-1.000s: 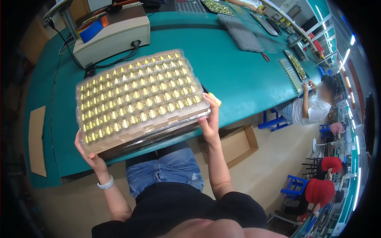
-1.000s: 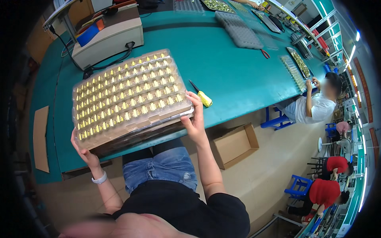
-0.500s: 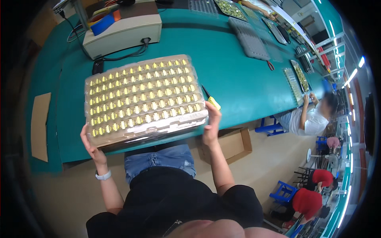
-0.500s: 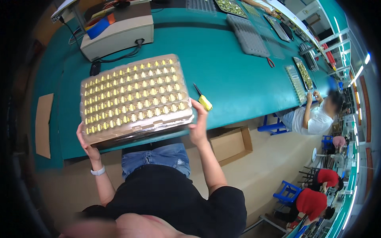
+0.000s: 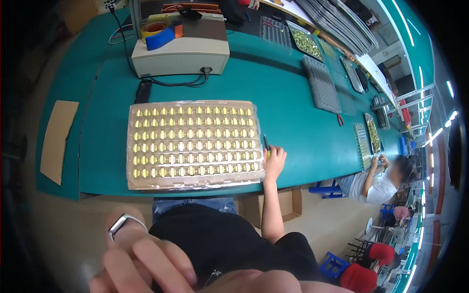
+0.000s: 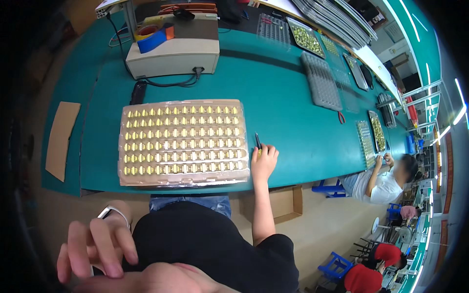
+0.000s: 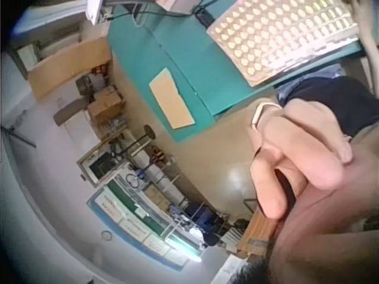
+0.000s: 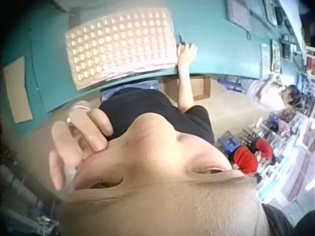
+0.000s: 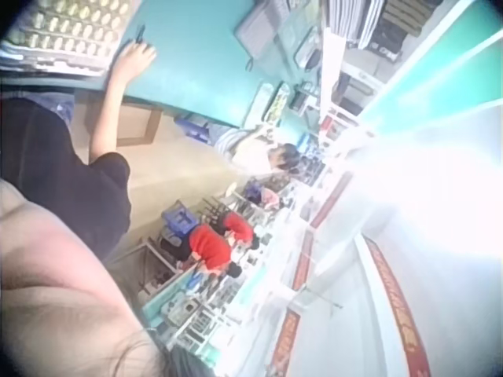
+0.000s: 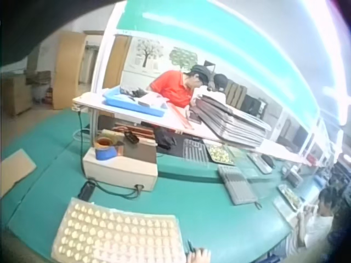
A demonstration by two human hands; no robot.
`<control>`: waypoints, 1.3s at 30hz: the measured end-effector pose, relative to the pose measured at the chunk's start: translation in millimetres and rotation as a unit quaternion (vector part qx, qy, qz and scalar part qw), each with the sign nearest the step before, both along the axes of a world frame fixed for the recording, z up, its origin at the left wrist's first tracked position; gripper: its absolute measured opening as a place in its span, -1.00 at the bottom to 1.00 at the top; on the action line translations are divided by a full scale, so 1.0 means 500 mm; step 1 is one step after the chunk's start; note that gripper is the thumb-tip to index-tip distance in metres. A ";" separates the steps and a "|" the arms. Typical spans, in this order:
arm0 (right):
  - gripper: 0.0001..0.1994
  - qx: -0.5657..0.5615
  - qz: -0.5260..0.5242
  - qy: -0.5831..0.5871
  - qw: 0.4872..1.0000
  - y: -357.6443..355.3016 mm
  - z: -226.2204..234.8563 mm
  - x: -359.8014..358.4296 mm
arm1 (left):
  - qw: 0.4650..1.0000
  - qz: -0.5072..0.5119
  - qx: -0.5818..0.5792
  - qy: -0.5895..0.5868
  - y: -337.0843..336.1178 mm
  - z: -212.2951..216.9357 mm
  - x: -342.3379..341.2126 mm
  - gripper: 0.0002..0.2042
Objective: Placing small electronic components into a grid tray at a factory workstation.
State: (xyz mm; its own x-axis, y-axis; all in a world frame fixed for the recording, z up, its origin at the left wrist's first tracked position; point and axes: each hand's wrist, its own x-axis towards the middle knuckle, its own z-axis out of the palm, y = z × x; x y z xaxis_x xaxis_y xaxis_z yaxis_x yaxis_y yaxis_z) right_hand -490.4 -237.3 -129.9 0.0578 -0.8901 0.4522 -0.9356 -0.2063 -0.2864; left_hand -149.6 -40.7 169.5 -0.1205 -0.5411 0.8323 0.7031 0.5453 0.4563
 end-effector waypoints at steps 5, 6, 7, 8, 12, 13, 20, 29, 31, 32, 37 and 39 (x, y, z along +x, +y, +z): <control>-0.75 -0.017 0.005 0.010 1.000 0.009 -0.002 -0.014 | 0.980 -0.141 0.131 0.045 -0.038 0.022 0.001 -0.67; -0.75 -0.019 0.005 0.010 1.000 0.009 0.002 -0.010 | 0.981 -0.141 0.128 0.044 -0.032 0.014 0.000 -0.67; -0.76 -0.008 0.007 0.011 1.000 0.008 0.005 -0.005 | 0.984 -0.122 0.123 0.051 -0.015 0.007 -0.004 -0.73; -0.76 0.005 0.011 0.014 1.000 0.008 0.013 -0.001 | 0.986 -0.101 0.118 0.059 -0.008 0.001 -0.009 -0.79; -0.75 0.070 -0.013 0.030 0.997 -0.005 0.038 0.008 | 0.973 -0.215 -0.080 0.030 -0.047 -0.039 0.030 -0.79; -0.75 0.069 -0.013 0.044 0.997 -0.014 0.031 0.013 | 0.969 -0.228 -0.090 0.011 -0.046 -0.040 0.031 -0.72; -0.76 0.005 -0.100 0.163 0.981 -0.043 -0.057 0.041 | 0.985 0.005 0.121 -0.125 -0.073 -0.021 0.025 -0.53; -0.83 -0.039 -0.084 0.168 0.981 -0.046 -0.073 0.010 | 0.976 0.196 0.068 -0.065 -0.066 0.088 -0.042 -0.84; -0.84 -0.042 -0.070 0.170 0.982 -0.049 -0.067 0.026 | 0.966 0.242 0.066 -0.067 -0.045 0.095 -0.040 -0.85; -0.84 -0.040 -0.069 0.172 0.982 -0.051 -0.069 0.027 | 0.962 0.255 0.062 -0.068 -0.039 0.095 -0.037 -0.85; -0.74 -0.103 -0.052 0.165 0.980 -0.058 -0.072 0.027 | 0.942 0.323 0.035 -0.079 -0.025 0.106 -0.035 -0.86; -0.73 -0.094 -0.052 0.149 0.983 -0.059 -0.069 0.040 | 0.933 0.349 0.020 -0.086 -0.024 0.105 -0.038 -0.86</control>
